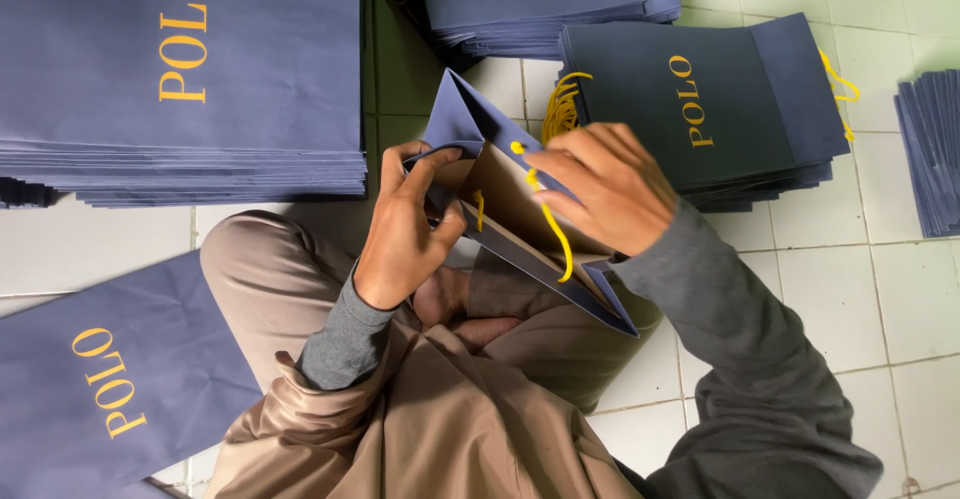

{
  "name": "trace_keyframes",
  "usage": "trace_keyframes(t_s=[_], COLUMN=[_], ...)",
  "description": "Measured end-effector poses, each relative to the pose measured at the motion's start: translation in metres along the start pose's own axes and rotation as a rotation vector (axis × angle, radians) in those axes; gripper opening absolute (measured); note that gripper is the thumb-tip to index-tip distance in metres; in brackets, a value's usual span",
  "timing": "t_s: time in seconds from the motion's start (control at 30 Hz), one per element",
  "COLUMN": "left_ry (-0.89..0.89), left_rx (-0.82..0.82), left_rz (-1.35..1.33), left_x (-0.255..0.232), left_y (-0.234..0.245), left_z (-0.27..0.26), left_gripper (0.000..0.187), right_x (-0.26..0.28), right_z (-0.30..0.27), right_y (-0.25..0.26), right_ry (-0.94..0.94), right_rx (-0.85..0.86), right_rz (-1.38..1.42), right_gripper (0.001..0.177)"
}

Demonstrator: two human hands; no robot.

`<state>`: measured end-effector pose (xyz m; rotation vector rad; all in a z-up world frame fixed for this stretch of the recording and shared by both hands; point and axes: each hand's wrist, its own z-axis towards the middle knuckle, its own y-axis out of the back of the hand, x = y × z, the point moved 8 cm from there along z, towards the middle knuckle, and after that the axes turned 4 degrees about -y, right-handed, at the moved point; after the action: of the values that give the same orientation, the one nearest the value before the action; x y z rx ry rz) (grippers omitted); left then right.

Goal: Attaching yellow cord handles to blue paper bags and stacking them on the floor.

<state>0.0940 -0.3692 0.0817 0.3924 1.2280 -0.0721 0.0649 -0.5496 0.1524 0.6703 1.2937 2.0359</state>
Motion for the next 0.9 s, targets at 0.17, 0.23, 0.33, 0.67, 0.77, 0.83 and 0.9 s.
trace_keyframes(t_s=[0.17,0.23,0.33,0.67,0.77,0.83,0.9], left_ry=[0.018,0.014,0.001,-0.013,-0.019,-0.016,-0.014], left_rx=[0.025,0.020,0.009,0.011,0.020,0.027,0.037], left_rz=[-0.007,-0.005,-0.014,-0.011,-0.002,-0.001,0.000], left_x=[0.001,0.001,0.005,0.004,0.004,0.004,0.006], left_y=[0.002,0.002,0.000,-0.004,-0.002,-0.003,-0.003], left_z=[0.000,0.001,0.002,0.012,0.009,0.010,0.010], left_gripper=[0.050,0.050,0.049,0.046,0.046,0.047,0.048], right_x=[0.000,-0.002,0.000,0.004,0.001,-0.008,-0.016], right_z=[0.018,0.023,0.026,0.012,-0.008,-0.025,-0.037], right_y=[-0.030,-0.036,-0.020,0.035,0.018,0.004,-0.010], right_ry=[0.133,0.175,0.078,-0.042,0.079,0.113,0.144], right_rx=[-0.078,-0.136,-0.246,0.240,0.338,0.285,0.231], right_rz=[-0.439,-0.456,-0.224,0.006,-0.158,-0.274,-0.389], right_gripper=[0.016,0.006,0.011,0.014,0.022,0.018,0.015])
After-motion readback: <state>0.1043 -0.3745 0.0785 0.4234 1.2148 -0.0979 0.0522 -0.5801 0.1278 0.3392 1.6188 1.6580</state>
